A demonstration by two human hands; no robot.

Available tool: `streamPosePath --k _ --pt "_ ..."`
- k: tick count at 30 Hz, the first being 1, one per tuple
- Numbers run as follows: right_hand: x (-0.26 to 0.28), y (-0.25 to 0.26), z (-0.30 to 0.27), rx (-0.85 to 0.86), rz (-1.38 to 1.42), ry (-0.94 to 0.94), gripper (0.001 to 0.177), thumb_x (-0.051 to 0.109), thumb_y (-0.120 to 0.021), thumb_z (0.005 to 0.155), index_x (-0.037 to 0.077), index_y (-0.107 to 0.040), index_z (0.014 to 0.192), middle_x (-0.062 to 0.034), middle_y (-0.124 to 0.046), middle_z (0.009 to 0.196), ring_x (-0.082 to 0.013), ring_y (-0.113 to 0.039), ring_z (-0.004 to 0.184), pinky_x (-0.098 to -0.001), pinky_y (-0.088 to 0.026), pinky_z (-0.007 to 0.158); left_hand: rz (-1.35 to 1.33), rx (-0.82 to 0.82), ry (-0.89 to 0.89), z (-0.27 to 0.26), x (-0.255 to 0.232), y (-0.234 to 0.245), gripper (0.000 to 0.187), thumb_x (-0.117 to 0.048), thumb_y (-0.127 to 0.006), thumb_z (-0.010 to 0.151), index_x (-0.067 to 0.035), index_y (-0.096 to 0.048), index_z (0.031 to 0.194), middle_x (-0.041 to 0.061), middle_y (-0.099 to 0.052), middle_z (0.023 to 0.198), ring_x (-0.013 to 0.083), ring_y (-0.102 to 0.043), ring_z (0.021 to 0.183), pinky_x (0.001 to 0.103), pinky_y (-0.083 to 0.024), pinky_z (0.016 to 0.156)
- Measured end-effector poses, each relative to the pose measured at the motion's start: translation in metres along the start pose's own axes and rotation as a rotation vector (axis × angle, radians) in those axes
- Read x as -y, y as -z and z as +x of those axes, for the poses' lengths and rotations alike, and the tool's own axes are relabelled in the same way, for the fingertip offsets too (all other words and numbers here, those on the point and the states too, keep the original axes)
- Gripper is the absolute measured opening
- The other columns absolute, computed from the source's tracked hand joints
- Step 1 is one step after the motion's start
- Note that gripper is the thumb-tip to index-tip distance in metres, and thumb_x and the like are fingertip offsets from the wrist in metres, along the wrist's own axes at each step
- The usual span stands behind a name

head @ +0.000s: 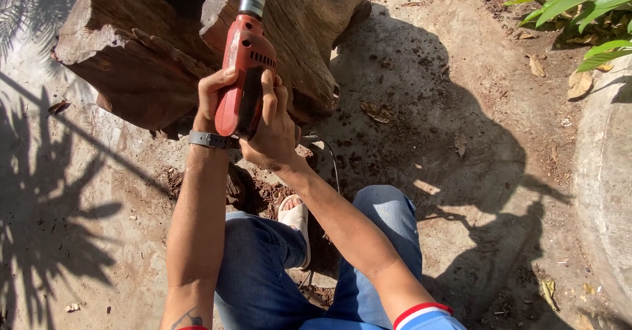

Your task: The person uses a red power drill with a carving bit to shape a large piece of wood. They hold the drill with both hands and move it along the wood's surface, creating wood shavings.

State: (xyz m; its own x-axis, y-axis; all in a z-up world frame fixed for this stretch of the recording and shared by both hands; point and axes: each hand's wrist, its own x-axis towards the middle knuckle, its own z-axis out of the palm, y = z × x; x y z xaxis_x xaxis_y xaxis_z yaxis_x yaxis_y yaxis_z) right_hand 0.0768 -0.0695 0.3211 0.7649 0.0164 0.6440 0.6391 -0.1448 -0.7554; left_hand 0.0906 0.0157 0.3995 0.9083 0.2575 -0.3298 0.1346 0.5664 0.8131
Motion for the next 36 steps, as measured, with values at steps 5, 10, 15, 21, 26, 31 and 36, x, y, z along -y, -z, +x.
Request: streamPosePath --k 5,10,15,21,26,31,36 --pt "-0.007 0.009 -0.021 0.031 0.133 -0.168 0.103 0.007 -0.064 0.063 0.000 -0.024 0.158 -0.0253 -0.048 0.121 -0.0515 -0.068 0.094 -0.0519 -0.062 0.070 0.057 -0.089 0.124 0.001 0.018 -0.018 0.032 -0.021 -0.076 0.080 -0.002 -0.058 0.099 0.016 -0.062 0.059 0.0231 -0.066 0.044 0.028 -0.047 0.040" --pt "-0.028 0.007 -0.041 0.053 0.129 -0.254 0.106 0.009 -0.069 0.061 -0.002 -0.024 0.157 -0.0214 -0.047 0.122 -0.0472 -0.069 0.092 -0.0505 -0.062 0.066 0.137 -0.124 0.199 0.011 0.043 -0.007 0.032 -0.024 -0.077 0.083 -0.003 -0.057 0.094 0.014 -0.062 0.058 0.0199 -0.066 0.045 0.025 -0.046 0.042" --pt "-0.030 0.008 -0.048 0.061 0.080 -0.227 0.103 0.006 -0.067 0.060 -0.004 -0.027 0.154 -0.0206 -0.048 0.119 -0.0464 -0.069 0.095 -0.0456 -0.062 0.065 0.105 -0.150 0.174 -0.015 0.035 -0.043 0.032 -0.024 -0.076 0.082 -0.001 -0.057 0.092 0.012 -0.059 0.056 0.0177 -0.064 0.042 0.023 -0.046 0.039" --pt "-0.005 0.022 -0.011 0.078 0.064 -0.143 0.105 0.006 -0.066 0.063 0.001 -0.025 0.159 -0.0177 -0.047 0.123 -0.0443 -0.069 0.100 -0.0452 -0.064 0.073 0.023 -0.091 0.056 -0.018 0.016 -0.055 0.031 -0.022 -0.077 0.079 -0.003 -0.056 0.092 0.014 -0.058 0.054 0.0211 -0.064 0.040 0.026 -0.044 0.035" --pt "-0.010 0.014 -0.025 0.089 0.091 -0.163 0.106 0.006 -0.065 0.062 0.001 -0.024 0.159 -0.0196 -0.047 0.124 -0.0456 -0.066 0.102 -0.0479 -0.063 0.073 0.082 -0.091 0.071 -0.017 0.021 -0.050 0.033 -0.026 -0.078 0.079 -0.004 -0.058 0.095 0.014 -0.060 0.057 0.0205 -0.065 0.043 0.025 -0.047 0.037" --pt "-0.031 0.006 -0.056 0.085 0.141 -0.309 0.106 0.007 -0.067 0.063 0.000 -0.021 0.158 -0.0223 -0.046 0.123 -0.0515 -0.065 0.101 -0.0523 -0.063 0.073 0.103 -0.134 0.193 -0.001 0.050 -0.016 0.034 -0.027 -0.077 0.081 -0.002 -0.059 0.095 0.016 -0.062 0.059 0.0208 -0.067 0.045 0.027 -0.048 0.039" --pt "-0.037 0.016 -0.058 0.136 0.103 -0.326 0.108 0.004 -0.068 0.061 -0.001 -0.020 0.158 -0.0221 -0.046 0.122 -0.0528 -0.064 0.107 -0.0531 -0.063 0.074 0.147 -0.099 0.215 0.013 0.056 0.000 0.032 -0.027 -0.075 0.084 -0.002 -0.059 0.095 0.015 -0.065 0.063 0.0192 -0.068 0.048 0.024 -0.048 0.042"
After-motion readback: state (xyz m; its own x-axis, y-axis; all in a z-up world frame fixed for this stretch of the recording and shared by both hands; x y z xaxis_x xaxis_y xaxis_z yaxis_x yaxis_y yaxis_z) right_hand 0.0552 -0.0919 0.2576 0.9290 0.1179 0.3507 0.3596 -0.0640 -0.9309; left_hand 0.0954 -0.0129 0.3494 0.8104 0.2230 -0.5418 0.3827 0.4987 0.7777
